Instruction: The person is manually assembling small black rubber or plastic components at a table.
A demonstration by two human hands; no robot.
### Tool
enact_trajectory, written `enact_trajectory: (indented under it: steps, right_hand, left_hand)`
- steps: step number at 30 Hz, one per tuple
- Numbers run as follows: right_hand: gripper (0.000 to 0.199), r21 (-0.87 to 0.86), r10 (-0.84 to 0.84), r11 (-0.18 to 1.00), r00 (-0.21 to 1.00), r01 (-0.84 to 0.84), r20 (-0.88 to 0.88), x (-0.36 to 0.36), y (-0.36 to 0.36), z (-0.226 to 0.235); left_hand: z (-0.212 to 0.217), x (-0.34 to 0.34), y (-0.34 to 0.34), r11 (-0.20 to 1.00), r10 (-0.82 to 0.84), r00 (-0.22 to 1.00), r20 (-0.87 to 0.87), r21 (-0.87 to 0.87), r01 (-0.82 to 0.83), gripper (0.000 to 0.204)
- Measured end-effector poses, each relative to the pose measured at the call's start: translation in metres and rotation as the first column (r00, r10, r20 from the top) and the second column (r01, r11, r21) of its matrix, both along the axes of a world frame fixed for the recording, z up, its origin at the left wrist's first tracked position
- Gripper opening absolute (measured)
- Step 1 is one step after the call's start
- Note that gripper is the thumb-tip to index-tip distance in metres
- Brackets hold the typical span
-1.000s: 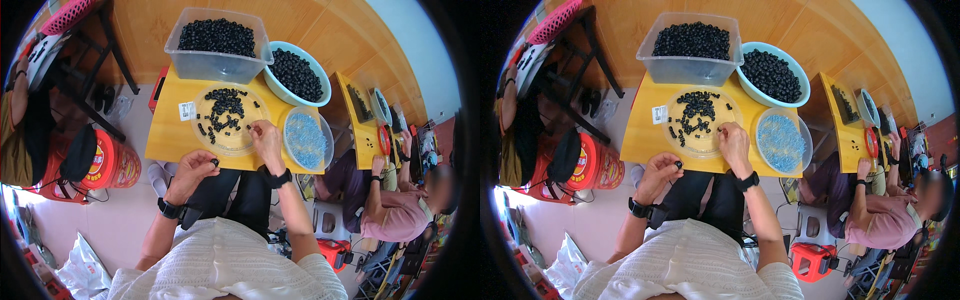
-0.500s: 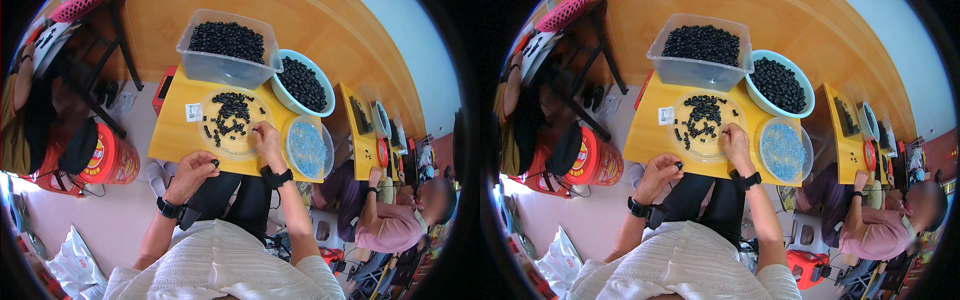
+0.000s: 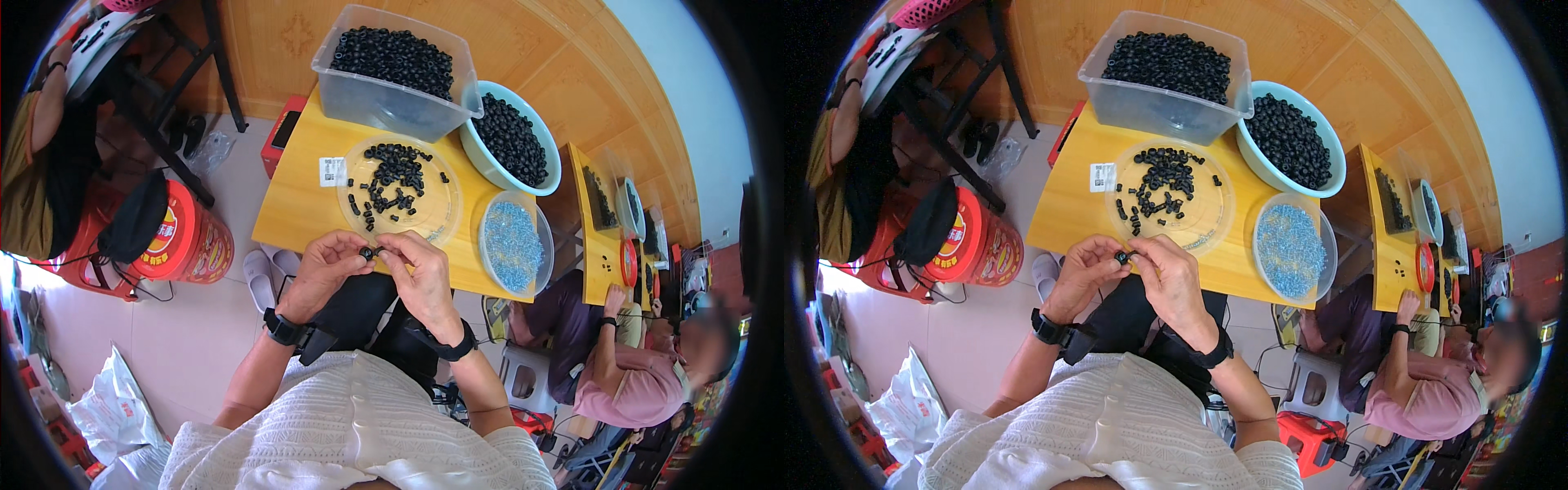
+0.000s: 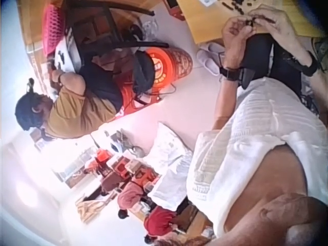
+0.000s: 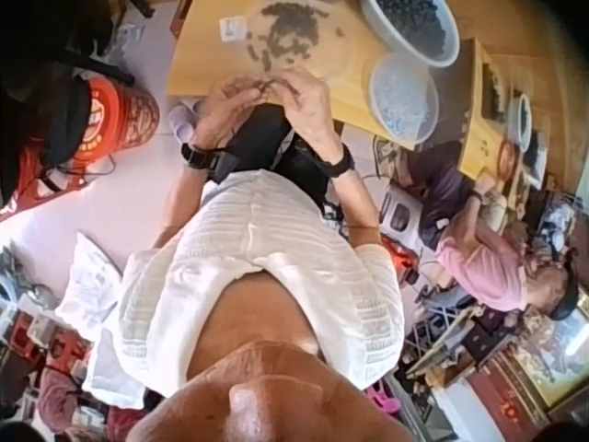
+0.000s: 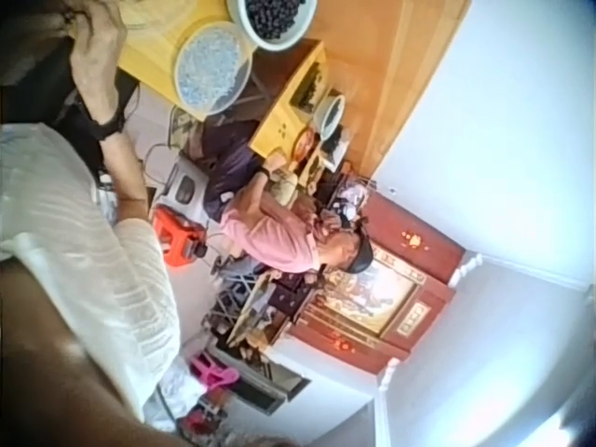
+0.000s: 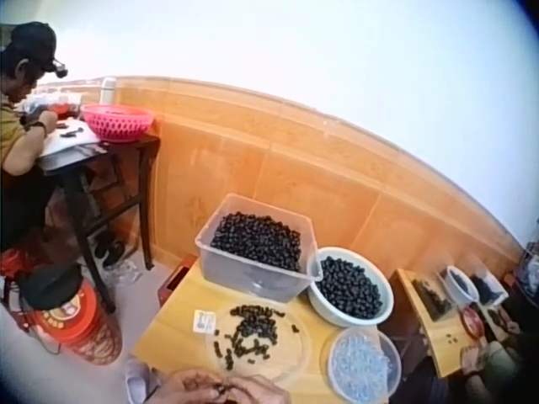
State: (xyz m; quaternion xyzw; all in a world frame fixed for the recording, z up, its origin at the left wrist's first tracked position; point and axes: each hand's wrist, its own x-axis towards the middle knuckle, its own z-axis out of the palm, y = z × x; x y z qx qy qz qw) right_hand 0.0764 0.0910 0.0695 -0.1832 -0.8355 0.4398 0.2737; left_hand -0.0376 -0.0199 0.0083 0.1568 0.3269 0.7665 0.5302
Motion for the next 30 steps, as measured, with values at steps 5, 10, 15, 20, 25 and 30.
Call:
enact_trajectory:
  steps: [5,10,15,20,25,30]
  right_hand:
    - [0.013,0.073,0.006,0.997,1.0,-0.005,-0.007,0.001,-0.008,0.013]
    - [0.013,0.17,0.022,0.985,1.0,-0.02,-0.008,-0.001,-0.011,0.011]
    - [0.013,0.205,0.019,0.979,1.0,-0.021,0.013,0.001,-0.01,0.009]
    - [0.012,0.235,0.039,0.971,0.998,-0.047,0.039,0.001,-0.01,0.007]
    - [0.009,0.302,0.027,0.952,0.996,-0.051,0.082,0.001,-0.012,0.004]
    - [0.006,0.3,-0.04,0.954,0.991,-0.001,0.13,-0.002,-0.013,-0.001]
  left_hand:
    - [0.0,0.003,0.002,0.997,0.055,0.991,-0.119,0.067,-0.047,0.02]
    - [0.002,0.003,0.0,0.997,0.066,0.987,-0.146,0.043,-0.06,0.019]
    - [0.003,0.003,0.0,0.997,0.07,0.983,-0.167,0.023,-0.067,0.019]
    - [-0.003,0.003,0.001,0.998,0.069,0.969,-0.236,0.007,-0.07,0.019]
    - [-0.006,0.007,0.0,0.996,0.081,0.961,-0.266,-0.006,-0.086,0.018]
    - [-0.009,0.01,0.002,0.994,0.095,0.961,-0.261,-0.026,-0.105,0.017]
